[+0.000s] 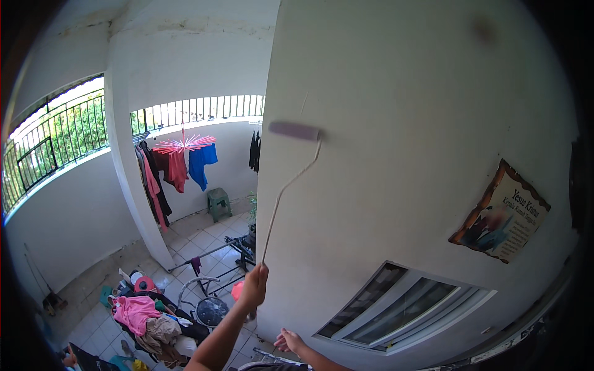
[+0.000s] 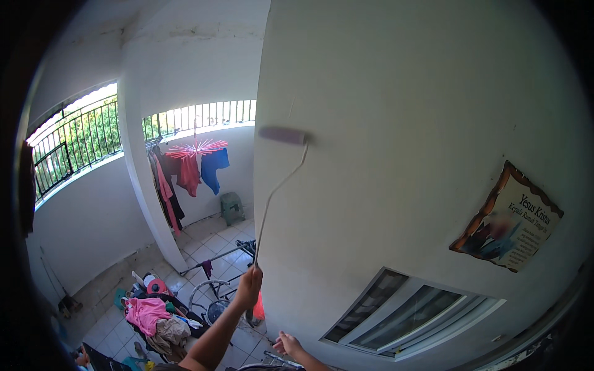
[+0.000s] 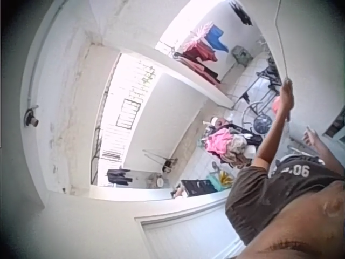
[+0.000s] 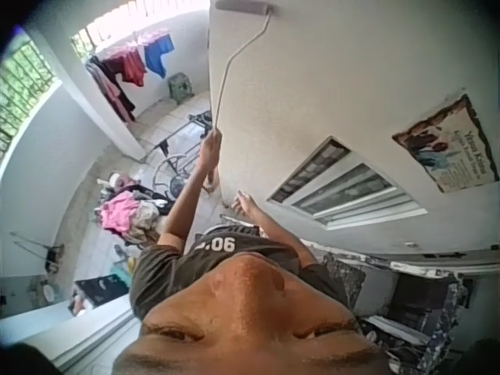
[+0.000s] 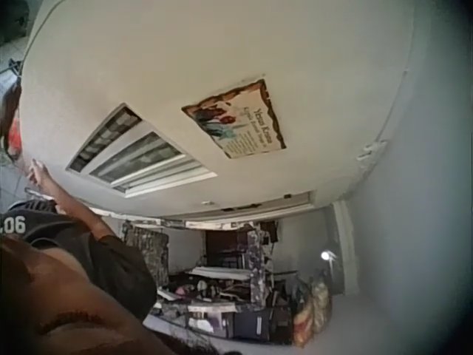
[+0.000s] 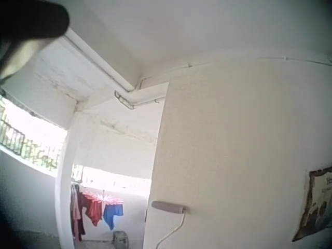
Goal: Painting an interior wall using a roller and a ladder.
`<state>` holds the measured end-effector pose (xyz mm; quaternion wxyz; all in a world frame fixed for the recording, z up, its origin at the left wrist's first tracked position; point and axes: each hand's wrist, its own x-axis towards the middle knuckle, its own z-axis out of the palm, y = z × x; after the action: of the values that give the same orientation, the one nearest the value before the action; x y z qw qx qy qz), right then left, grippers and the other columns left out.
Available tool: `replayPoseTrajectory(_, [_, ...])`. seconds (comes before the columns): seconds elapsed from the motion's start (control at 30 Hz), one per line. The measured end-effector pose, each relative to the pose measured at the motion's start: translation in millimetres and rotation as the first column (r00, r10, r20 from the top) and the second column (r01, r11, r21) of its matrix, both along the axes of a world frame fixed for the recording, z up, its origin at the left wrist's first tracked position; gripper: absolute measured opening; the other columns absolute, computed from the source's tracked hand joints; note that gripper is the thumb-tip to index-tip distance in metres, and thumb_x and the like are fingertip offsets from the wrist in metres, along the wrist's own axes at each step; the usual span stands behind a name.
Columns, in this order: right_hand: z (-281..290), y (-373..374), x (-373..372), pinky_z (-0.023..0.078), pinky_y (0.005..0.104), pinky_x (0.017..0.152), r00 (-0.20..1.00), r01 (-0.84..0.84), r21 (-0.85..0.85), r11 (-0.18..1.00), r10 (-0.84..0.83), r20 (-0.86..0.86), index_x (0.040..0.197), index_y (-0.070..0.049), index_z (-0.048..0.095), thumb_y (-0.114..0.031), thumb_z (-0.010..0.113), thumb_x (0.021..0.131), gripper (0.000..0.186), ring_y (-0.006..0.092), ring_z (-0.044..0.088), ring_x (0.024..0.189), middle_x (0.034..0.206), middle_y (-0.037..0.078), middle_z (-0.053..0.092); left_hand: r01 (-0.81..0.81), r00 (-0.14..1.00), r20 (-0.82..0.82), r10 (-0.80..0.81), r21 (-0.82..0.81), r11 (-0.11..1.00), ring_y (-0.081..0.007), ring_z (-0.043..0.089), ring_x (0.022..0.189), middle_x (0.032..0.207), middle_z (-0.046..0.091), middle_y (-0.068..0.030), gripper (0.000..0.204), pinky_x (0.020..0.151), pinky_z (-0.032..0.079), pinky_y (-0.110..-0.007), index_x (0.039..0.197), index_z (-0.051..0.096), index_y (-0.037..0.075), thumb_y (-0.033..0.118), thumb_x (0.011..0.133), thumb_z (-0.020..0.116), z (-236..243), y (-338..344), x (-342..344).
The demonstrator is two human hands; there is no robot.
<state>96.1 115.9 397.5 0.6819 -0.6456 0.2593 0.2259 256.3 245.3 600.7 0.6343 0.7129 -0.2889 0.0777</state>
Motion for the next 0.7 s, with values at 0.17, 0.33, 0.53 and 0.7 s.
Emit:
replayPoseTrajectory(0.17, [23,-17,6,0.047,0.0280,0.053,0.996,0.091,-0.006,0.996,-0.091,-0.011,0.100,-0.009,0.054,-0.047,0.038,0.098,0.041,0.0158,0.064,0.061,0.086,0.008,0.070,0.236,0.970,-0.039,-0.240,-0.093,0.967,-0.0075,0.031,0.052,0.058,0.035,0.0045,0.049,0.048,0.030,-0.026,0.074,0.040,0.009,0.047,0.102,0.029,87,-8,54])
replayPoseTrajectory(0.33, [60,-16,27,0.046,0.0280,0.054,0.987,0.143,0.003,0.990,-0.143,0.069,0.098,-0.010,0.055,-0.042,0.042,0.097,0.035,0.0156,0.064,0.062,0.086,0.007,0.070,0.330,0.938,-0.060,-0.340,-0.137,0.934,-0.0061,0.030,0.048,0.055,0.033,0.0056,0.051,0.045,0.028,-0.025,0.072,0.040,0.011,0.051,0.102,0.029,175,3,74])
replayPoseTrajectory(0.53, [60,-21,17,0.050,0.0321,0.064,0.990,0.120,-0.020,0.993,-0.119,0.076,0.100,-0.011,0.057,-0.037,0.044,0.095,0.029,0.0190,0.068,0.074,0.094,0.008,0.070,0.099,0.994,-0.029,-0.107,-0.195,0.976,-0.0072,0.033,0.052,0.056,0.036,0.0042,0.055,0.048,0.028,-0.029,0.064,0.042,0.007,0.047,0.101,0.038,82,10,94])
replayPoseTrajectory(0.7, [32,-39,-5,0.050,0.0318,0.063,0.977,0.205,-0.056,0.977,-0.207,-0.045,0.099,-0.011,0.057,-0.035,0.047,0.093,0.027,0.0190,0.068,0.073,0.092,0.008,0.071,-0.074,0.995,0.055,0.086,-0.196,0.978,-0.0097,0.034,0.060,0.059,0.039,-0.0019,0.048,0.052,0.031,-0.030,0.072,0.044,0.000,0.038,0.102,0.041,80,12,66])
